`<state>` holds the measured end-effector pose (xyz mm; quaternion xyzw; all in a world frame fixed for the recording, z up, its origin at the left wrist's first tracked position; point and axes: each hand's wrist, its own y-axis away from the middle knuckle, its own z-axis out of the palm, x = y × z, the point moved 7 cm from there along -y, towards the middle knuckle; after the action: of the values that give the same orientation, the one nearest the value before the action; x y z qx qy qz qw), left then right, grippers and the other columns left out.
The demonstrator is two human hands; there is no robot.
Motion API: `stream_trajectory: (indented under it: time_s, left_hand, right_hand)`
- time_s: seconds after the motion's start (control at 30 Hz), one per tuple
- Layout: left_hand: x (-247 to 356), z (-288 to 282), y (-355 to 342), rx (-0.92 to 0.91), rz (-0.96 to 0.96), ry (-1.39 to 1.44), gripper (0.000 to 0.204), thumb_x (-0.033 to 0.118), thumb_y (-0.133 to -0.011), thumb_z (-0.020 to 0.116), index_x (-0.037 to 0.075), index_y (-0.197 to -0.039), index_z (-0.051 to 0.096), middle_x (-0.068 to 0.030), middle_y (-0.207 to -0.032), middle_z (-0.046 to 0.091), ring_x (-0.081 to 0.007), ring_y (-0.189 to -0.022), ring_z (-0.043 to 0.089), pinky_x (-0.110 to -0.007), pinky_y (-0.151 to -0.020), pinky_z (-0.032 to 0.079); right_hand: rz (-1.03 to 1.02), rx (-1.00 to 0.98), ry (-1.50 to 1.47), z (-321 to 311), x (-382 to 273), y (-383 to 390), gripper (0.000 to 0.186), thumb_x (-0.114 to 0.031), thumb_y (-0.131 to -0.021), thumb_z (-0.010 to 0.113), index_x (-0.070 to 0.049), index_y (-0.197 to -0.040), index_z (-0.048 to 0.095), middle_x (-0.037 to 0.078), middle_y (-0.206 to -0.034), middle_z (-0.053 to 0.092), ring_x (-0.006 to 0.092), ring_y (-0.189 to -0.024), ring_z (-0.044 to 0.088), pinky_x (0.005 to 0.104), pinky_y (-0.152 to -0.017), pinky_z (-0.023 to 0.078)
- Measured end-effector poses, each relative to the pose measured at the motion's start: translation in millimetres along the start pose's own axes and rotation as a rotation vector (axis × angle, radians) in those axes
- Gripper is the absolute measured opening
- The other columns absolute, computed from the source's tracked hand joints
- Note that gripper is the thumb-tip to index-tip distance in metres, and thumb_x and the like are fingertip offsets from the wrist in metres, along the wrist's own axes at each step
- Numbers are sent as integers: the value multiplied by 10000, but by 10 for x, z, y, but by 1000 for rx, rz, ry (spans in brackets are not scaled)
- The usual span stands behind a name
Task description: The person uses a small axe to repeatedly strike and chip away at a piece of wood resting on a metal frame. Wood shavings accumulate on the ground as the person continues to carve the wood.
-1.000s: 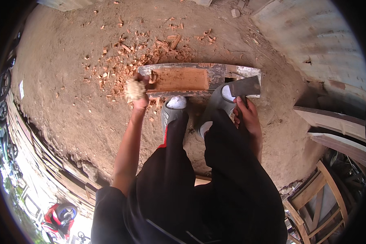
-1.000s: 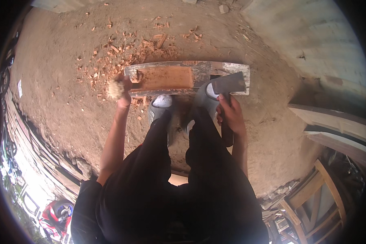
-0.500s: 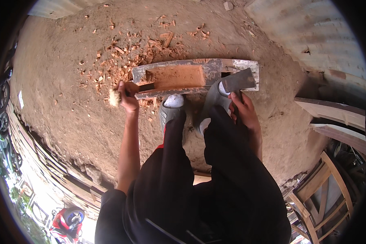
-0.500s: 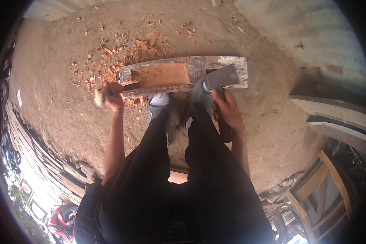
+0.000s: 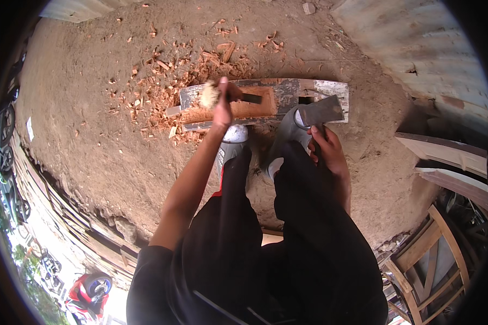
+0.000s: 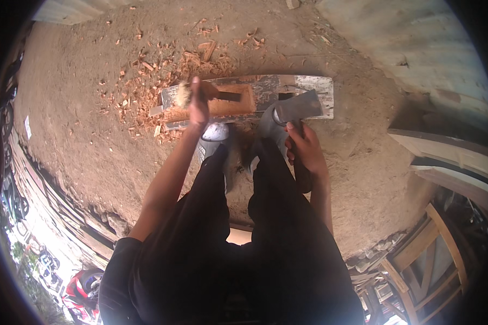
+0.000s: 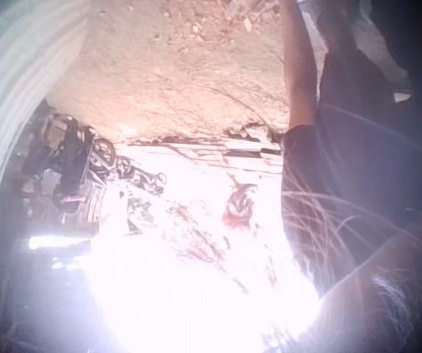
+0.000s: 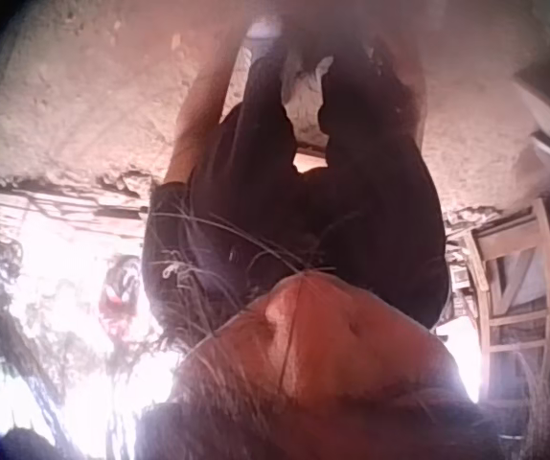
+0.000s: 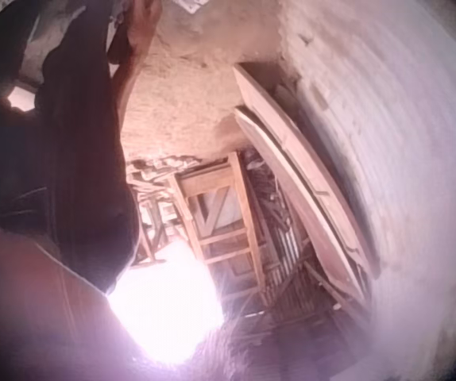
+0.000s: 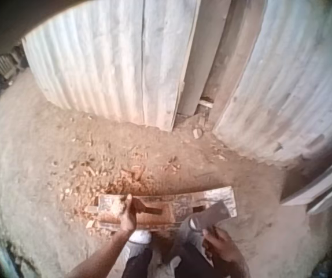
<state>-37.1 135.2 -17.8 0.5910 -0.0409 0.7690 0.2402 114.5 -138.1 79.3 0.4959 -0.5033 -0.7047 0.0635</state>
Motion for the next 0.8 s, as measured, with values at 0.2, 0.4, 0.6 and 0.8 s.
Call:
stream_trajectory:
  time_s: [0.2, 0.4, 0.6, 0.8]
  left_hand:
    - [769, -995, 12, -22, 464, -298, 480, 432, -1098, 476, 163, -702, 514, 26, -519, 475, -75, -438, 408, -303, -378, 313]
    - [680, -851, 515, 20, 306, -878, 397, 436, -1063, 601, 101, -848, 606, -51, -747, 589, -162, -694, 542, -323, -669, 458]
    - [384, 237, 399, -366, 260, -238, 387, 345, -1128, 488, 35, -907, 556, -78, -803, 637, -156, -772, 598, -313, -721, 477]
    - [646, -537, 210, 38, 329, -399, 469, 411, -1125, 494, 71, -835, 635, -70, -740, 687, -140, -652, 612, -314, -659, 533]
  right_hand:
    - [45, 69, -64, -78, 41, 45, 328, -400, -1054, 637, -82, -1127, 605, -4, -710, 535, 86, -493, 477, 253, -445, 377]
    - [38, 42, -81, -59, 75, 17, 344, -415, -1037, 662, -88, -1130, 607, -6, -711, 530, 84, -501, 474, 256, -445, 380]
    - [-14, -6, -41, -7, 39, -38, 393, -423, -1022, 683, -54, -1118, 588, 7, -732, 541, 109, -511, 510, 286, -445, 423]
    - [-93, -170, -255, 119, 257, -368, 303, -303, -993, 743, -77, -1101, 573, 1, -725, 518, 104, -500, 481, 280, -445, 405]
